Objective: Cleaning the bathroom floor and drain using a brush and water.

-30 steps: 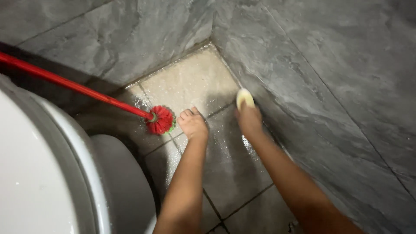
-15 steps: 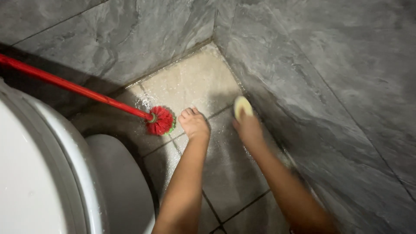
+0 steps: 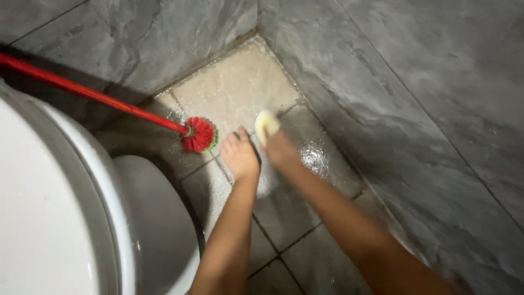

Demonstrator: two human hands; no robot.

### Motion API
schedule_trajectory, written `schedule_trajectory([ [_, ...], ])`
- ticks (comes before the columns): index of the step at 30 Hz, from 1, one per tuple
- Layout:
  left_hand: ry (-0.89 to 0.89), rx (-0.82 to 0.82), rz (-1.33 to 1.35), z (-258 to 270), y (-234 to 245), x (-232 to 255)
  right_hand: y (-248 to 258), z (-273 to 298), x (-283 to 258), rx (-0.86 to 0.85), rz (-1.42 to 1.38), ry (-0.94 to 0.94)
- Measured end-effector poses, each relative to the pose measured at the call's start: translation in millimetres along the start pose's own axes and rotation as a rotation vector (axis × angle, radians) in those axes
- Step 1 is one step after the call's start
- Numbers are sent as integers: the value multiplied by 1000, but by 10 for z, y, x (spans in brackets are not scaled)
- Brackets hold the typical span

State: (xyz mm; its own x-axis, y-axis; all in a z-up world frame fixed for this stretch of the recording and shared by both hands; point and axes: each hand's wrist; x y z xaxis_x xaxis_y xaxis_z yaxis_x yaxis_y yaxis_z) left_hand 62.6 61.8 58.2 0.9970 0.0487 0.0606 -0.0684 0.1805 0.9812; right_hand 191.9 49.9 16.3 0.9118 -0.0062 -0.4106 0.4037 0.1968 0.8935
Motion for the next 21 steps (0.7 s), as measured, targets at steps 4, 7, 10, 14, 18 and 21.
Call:
schedule_trajectory([
  [4,-30,42,101,470,-256,-264,-310,718,332,-37,47,120],
  [7,-83,57,148,609,-87,-336,-97,616,718,-16,356,34],
  [10,-62,-7,212,759,-48,-350,306,272,705,-159,172,-309],
  [14,-10,88,291,758,-18,-441,-67,209,79,-53,-170,-426],
  [18,51,39,289,848,46,-751,-40,1080,-593,-1,62,295],
  [21,39,6,197,923,-49,-1096,800,1157,-782,-377,-804,-572],
])
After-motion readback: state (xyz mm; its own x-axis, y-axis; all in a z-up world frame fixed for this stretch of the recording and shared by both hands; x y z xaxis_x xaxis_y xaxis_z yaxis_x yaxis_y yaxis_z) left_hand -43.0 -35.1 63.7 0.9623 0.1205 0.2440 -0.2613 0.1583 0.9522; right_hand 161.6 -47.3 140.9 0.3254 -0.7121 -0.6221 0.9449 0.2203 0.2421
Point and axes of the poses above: each hand's wrist, its own z-axis away from the middle knuckle, its own y-axis out of the back of the hand, x = y × z, and after that the axes turned 1 degree about -x, right-handed
